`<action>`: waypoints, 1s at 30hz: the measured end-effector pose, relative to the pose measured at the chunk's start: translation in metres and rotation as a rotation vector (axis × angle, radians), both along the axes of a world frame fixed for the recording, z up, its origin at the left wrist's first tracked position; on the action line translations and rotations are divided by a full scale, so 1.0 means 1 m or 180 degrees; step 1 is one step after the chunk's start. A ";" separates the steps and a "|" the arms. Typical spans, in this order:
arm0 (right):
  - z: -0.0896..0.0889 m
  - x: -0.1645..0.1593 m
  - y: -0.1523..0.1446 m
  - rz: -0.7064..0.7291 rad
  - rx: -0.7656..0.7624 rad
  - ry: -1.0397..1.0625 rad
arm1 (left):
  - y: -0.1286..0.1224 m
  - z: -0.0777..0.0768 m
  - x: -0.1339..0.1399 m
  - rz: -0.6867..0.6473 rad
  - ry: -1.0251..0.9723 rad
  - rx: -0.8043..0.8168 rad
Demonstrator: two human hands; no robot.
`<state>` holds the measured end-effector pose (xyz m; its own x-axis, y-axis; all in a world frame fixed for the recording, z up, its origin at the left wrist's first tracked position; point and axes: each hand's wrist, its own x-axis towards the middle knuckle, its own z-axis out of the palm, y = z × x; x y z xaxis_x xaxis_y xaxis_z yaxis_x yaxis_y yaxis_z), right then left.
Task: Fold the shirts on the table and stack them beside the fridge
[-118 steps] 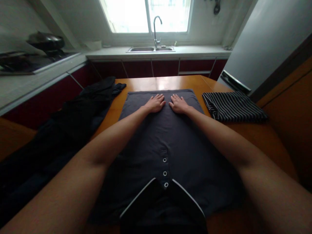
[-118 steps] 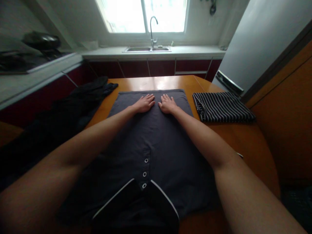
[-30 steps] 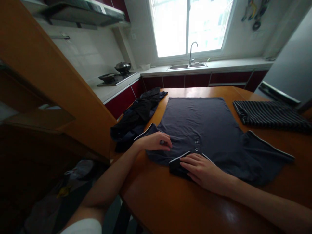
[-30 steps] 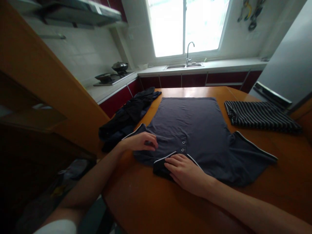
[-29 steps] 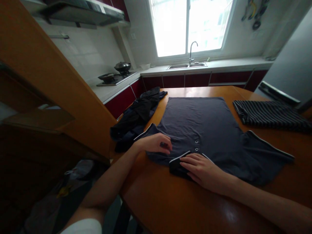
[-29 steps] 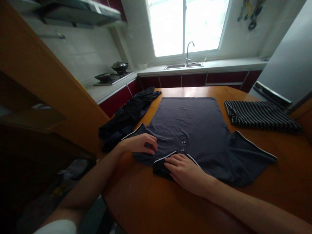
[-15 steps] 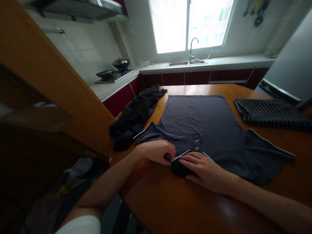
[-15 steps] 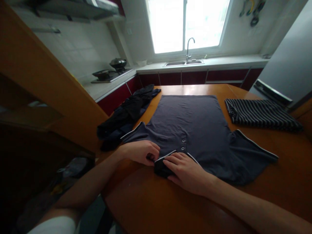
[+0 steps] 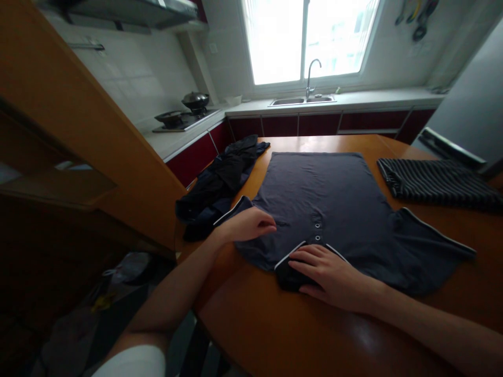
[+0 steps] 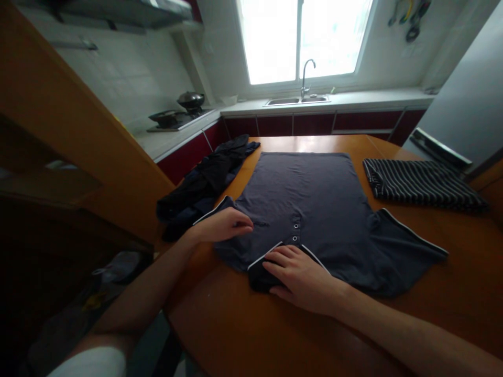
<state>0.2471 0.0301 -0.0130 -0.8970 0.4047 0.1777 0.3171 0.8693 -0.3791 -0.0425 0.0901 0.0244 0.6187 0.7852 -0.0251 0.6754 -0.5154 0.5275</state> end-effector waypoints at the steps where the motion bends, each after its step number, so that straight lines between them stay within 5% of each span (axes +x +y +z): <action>1: 0.000 0.000 0.000 0.0001 0.0002 0.0003 | 0.005 -0.001 -0.006 0.0349 0.0056 0.0339; 7: -0.001 0.000 0.000 0.0002 0.0024 -0.0054 | 0.039 -0.014 -0.057 0.1752 0.0808 0.1057; 13: -0.001 0.000 0.000 0.0012 0.0021 -0.0012 | 0.048 -0.029 -0.071 0.1687 0.1312 0.0747; 18: -0.001 0.001 -0.001 0.0011 -0.0001 0.0070 | 0.042 -0.037 -0.058 0.2223 0.1899 0.0809; 30: -0.001 0.001 -0.001 0.0014 0.0013 0.0008 | 0.047 -0.033 -0.057 0.2103 0.1688 0.0621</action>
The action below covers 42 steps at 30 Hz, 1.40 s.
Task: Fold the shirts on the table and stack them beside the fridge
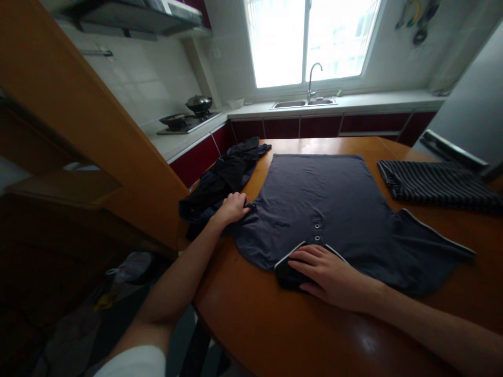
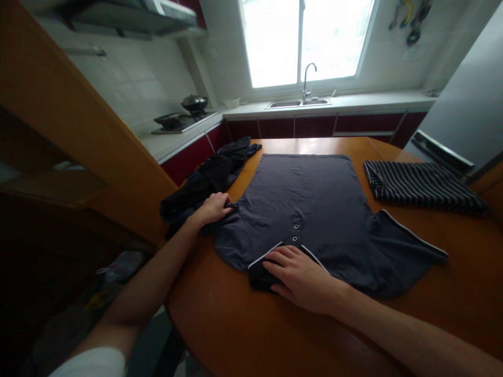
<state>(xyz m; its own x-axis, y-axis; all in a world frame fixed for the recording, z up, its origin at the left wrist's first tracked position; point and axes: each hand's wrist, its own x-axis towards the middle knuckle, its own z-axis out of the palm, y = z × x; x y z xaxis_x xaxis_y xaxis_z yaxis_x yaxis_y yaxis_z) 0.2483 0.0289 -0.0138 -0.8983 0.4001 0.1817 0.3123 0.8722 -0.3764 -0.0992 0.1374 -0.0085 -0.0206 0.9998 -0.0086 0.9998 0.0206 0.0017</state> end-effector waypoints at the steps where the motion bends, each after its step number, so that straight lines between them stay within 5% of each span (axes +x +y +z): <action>1: 0.000 0.000 0.000 -0.0002 0.0005 -0.0010 | -0.001 0.002 0.002 0.0058 -0.0056 0.0031; 8: 0.001 0.000 0.000 -0.0002 0.0005 -0.0009 | -0.011 0.021 0.002 0.0078 -0.0714 0.0234; 13: 0.000 -0.001 0.000 -0.0014 -0.0039 0.0039 | -0.018 0.022 -0.005 -0.0116 -0.0476 -0.0254; 18: 0.001 -0.001 0.001 -0.0001 -0.0060 0.0007 | -0.020 0.025 0.000 0.0011 -0.0404 0.0127; 22: 0.001 -0.001 0.001 -0.0015 -0.0077 0.0010 | -0.016 0.031 0.009 -0.0064 -0.1585 0.0421; 28: 0.005 -0.001 0.001 -0.0038 -0.0292 0.0095 | -0.009 0.023 0.028 0.0084 -0.3939 -0.0203; 32: 0.012 -0.001 0.003 -0.0230 -0.0703 0.0446 | -0.008 0.014 0.039 0.0166 -0.4967 -0.0627; 37: 0.009 -0.005 0.022 -0.0978 -0.0743 0.0694 | -0.009 0.004 0.048 0.0240 -0.5336 -0.0833; 42: 0.005 -0.031 0.069 -0.1587 -0.0777 0.0460 | -0.003 -0.004 0.046 -0.0060 -0.4801 -0.0424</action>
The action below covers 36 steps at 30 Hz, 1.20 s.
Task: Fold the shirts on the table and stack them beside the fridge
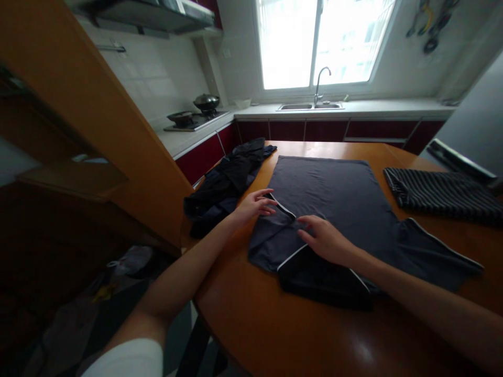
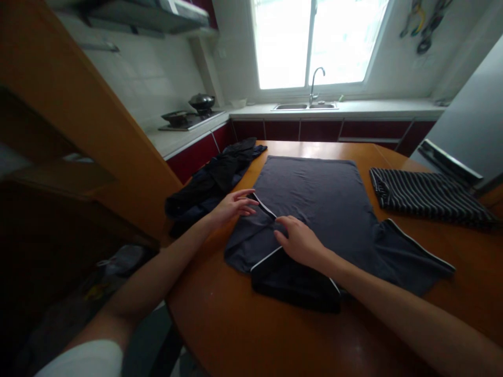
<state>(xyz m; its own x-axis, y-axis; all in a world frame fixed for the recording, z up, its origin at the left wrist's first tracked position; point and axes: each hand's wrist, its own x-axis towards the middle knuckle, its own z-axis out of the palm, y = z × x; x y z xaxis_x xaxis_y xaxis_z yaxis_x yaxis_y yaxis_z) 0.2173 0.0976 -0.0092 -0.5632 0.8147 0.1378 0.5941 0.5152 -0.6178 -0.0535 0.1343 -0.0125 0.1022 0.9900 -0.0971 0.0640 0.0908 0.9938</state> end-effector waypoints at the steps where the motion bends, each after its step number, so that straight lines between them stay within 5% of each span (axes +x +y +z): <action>1: 0.000 -0.008 0.010 -0.0057 -0.0009 -0.0083 | 0.003 -0.001 -0.003 0.0143 0.0263 0.0234; 5: 0.001 -0.040 0.040 -0.0243 -0.0090 -0.0434 | 0.015 -0.005 -0.022 0.0813 0.1394 0.1063; 8: -0.002 -0.057 0.052 -0.0392 -0.0144 -0.0640 | 0.021 -0.011 -0.034 0.0662 0.1860 0.1017; 12: -0.006 -0.065 0.060 -0.0484 -0.0224 -0.0884 | 0.025 -0.020 -0.038 0.0187 0.1880 0.1006; 17: -0.004 -0.069 0.065 -0.0494 -0.0363 -0.0933 | 0.032 -0.028 -0.038 0.0117 0.1939 0.1214; 28: -0.007 -0.046 0.058 -0.0623 -0.0734 0.0354 | 0.039 -0.028 -0.051 0.0076 0.2302 0.1370; 36: -0.026 -0.033 0.040 -0.0499 -0.0140 -0.0231 | 0.045 -0.035 -0.053 0.0014 0.2696 0.1578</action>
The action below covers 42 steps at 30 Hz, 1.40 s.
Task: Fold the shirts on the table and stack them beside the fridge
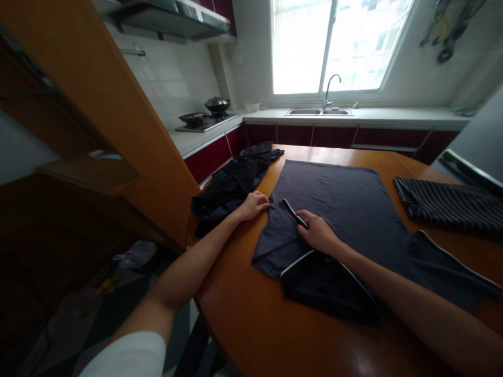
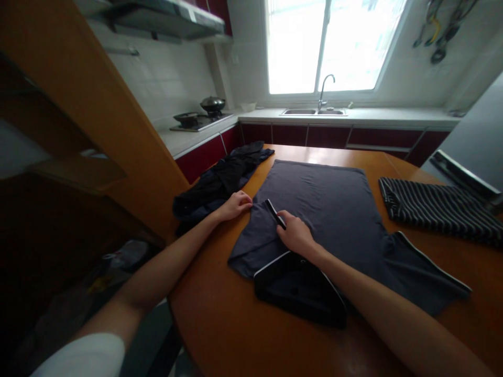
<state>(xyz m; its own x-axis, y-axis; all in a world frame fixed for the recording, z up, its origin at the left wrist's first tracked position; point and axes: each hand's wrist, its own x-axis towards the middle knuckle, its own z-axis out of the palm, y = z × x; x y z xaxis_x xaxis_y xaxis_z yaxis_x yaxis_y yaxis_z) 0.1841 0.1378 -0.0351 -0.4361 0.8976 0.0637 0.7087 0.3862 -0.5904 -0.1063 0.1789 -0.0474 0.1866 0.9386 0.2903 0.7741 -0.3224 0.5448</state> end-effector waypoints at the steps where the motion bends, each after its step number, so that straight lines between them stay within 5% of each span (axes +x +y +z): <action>1: 0.000 -0.001 -0.002 0.0019 0.0086 -0.0061 | 0.001 0.000 -0.001 0.0044 0.0004 0.0028; 14: 0.002 -0.003 -0.011 0.0222 0.0522 -0.0447 | 0.003 0.000 0.005 0.0436 0.0000 0.0353; 20: 0.000 -0.003 -0.011 0.0168 0.0555 -0.0515 | -0.006 0.007 0.019 -0.0299 -0.0374 0.0094; 27: 0.002 -0.004 -0.012 0.0151 0.0548 -0.0637 | -0.007 0.007 0.016 0.0214 0.0521 0.0034; 33: 0.005 -0.004 -0.013 0.0162 0.0519 -0.0664 | -0.007 0.006 0.018 -0.0364 -0.0274 -0.0209; 42: 0.005 -0.003 -0.013 0.0213 0.0504 -0.0655 | -0.005 0.007 0.013 0.0311 -0.0269 -0.0149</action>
<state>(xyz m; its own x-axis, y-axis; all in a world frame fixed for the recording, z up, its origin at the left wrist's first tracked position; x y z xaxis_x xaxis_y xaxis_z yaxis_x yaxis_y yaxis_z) 0.1809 0.1243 -0.0299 -0.5124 0.8523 0.1049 0.7774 0.5123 -0.3650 -0.0933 0.1738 -0.0408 0.0704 0.9640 0.2565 0.7512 -0.2204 0.6222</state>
